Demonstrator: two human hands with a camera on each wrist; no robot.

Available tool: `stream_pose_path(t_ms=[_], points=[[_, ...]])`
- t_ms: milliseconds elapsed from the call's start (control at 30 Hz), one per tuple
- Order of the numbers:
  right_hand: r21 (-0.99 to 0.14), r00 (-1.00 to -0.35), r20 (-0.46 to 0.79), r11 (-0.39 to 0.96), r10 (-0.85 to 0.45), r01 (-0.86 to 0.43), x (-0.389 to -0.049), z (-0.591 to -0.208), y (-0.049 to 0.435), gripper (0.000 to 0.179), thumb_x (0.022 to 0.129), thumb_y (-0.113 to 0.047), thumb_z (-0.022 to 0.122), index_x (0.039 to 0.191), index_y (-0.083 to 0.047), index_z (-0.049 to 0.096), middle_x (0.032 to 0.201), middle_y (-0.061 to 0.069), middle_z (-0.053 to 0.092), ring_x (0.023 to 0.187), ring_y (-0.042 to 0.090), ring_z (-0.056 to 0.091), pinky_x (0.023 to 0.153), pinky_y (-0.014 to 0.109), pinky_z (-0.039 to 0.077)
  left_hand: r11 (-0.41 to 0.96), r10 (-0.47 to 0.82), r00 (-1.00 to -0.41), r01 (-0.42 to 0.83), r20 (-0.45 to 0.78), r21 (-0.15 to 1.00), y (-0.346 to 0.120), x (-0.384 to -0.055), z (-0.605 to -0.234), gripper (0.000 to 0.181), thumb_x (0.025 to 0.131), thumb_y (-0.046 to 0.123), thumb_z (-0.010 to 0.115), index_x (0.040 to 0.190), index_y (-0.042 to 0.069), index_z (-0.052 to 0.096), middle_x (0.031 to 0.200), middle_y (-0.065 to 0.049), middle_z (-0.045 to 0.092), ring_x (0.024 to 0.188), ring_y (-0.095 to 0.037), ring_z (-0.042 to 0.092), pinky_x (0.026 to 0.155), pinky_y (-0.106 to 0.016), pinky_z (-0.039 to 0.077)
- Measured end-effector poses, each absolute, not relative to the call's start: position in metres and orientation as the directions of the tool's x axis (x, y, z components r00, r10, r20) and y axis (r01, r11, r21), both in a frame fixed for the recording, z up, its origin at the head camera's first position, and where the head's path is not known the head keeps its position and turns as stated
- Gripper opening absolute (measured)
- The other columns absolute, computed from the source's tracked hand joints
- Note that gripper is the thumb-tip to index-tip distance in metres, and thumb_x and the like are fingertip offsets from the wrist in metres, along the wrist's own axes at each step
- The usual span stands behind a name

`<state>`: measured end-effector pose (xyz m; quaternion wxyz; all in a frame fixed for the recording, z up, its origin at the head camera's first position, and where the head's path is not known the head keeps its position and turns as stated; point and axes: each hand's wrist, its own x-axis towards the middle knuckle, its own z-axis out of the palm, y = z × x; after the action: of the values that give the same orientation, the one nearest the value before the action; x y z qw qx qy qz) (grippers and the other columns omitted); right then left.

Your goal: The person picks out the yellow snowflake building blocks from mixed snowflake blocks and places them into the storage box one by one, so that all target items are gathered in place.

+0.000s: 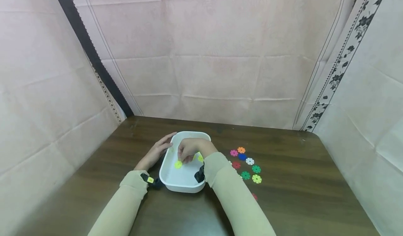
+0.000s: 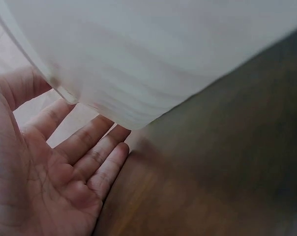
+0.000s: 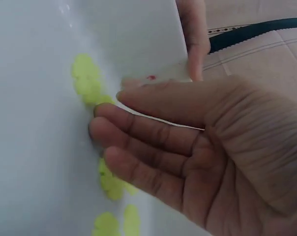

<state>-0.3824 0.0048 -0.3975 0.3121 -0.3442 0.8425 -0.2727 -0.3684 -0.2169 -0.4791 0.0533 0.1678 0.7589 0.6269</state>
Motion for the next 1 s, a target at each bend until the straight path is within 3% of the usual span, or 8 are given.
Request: stream_pose_path(t_ms=[267,433,533,667,800,1000], points=[[-0.696,-0.569,-0.203,0.526,-0.797,-0.489,-0.377,-0.363,0.026,0.027,0.101,-0.023,0.062,0.118,-0.003,0.069,0.112,0.015,0.071,0.103,0.03,0.068,0.085,0.04,0.058,0.172,0.294,-0.948,0.173,0.117,0.97,-0.218,-0.368,-0.475,0.047,0.101,0.036,0.056,0.147,0.038,0.049,0.15,0.006,0.047,0.139,-0.02,0.043,0.115,-0.055,0.03],[-0.739,-0.63,-0.038,0.446,-0.775,-0.505,-0.363,-0.351,0.065,0.022,0.101,-0.03,0.062,0.115,-0.015,0.069,0.107,0.005,0.072,0.099,0.024,0.069,0.087,0.043,0.057,0.164,0.293,-0.951,0.152,0.099,0.975,-0.217,-0.367,-0.477,0.046,0.101,0.037,0.056,0.147,0.039,0.049,0.151,0.008,0.046,0.138,-0.02,0.044,0.115,-0.055,0.029],[-0.765,-0.655,0.026,0.406,-0.755,-0.499,-0.353,-0.359,0.092,0.026,0.101,-0.032,0.061,0.116,-0.013,0.069,0.105,0.006,0.072,0.097,0.027,0.069,0.087,0.046,0.057,0.165,0.294,-0.951,0.148,0.095,0.975,-0.217,-0.366,-0.481,0.046,0.101,0.037,0.057,0.147,0.039,0.049,0.151,0.007,0.046,0.138,-0.02,0.044,0.115,-0.054,0.029],[-0.76,-0.676,0.035,0.419,-0.736,-0.496,-0.345,-0.37,0.127,0.032,0.101,-0.033,0.062,0.119,-0.007,0.068,0.104,0.01,0.073,0.095,0.034,0.068,0.084,0.045,0.058,0.163,0.299,-0.947,0.168,0.113,0.972,-0.217,-0.366,-0.482,0.046,0.101,0.036,0.057,0.146,0.038,0.049,0.151,0.007,0.047,0.139,-0.019,0.044,0.116,-0.053,0.03],[-0.749,-0.711,-0.007,0.475,-0.703,-0.462,-0.339,-0.381,0.161,0.029,0.1,-0.037,0.063,0.115,-0.013,0.071,0.101,0.01,0.073,0.095,0.04,0.067,0.082,0.051,0.057,0.162,0.295,-0.947,0.177,0.123,0.971,-0.218,-0.366,-0.484,0.046,0.101,0.036,0.057,0.147,0.036,0.049,0.15,0.005,0.048,0.137,-0.021,0.046,0.115,-0.055,0.03],[-0.713,-0.745,-0.045,0.544,-0.666,-0.442,-0.329,-0.398,0.214,0.025,0.102,-0.032,0.061,0.112,-0.011,0.07,0.098,0.012,0.072,0.091,0.037,0.067,0.08,0.052,0.056,0.167,0.3,-0.946,0.175,0.119,0.97,-0.217,-0.367,-0.484,0.047,0.101,0.039,0.057,0.147,0.039,0.048,0.151,0.006,0.046,0.139,-0.021,0.043,0.115,-0.056,0.028]])
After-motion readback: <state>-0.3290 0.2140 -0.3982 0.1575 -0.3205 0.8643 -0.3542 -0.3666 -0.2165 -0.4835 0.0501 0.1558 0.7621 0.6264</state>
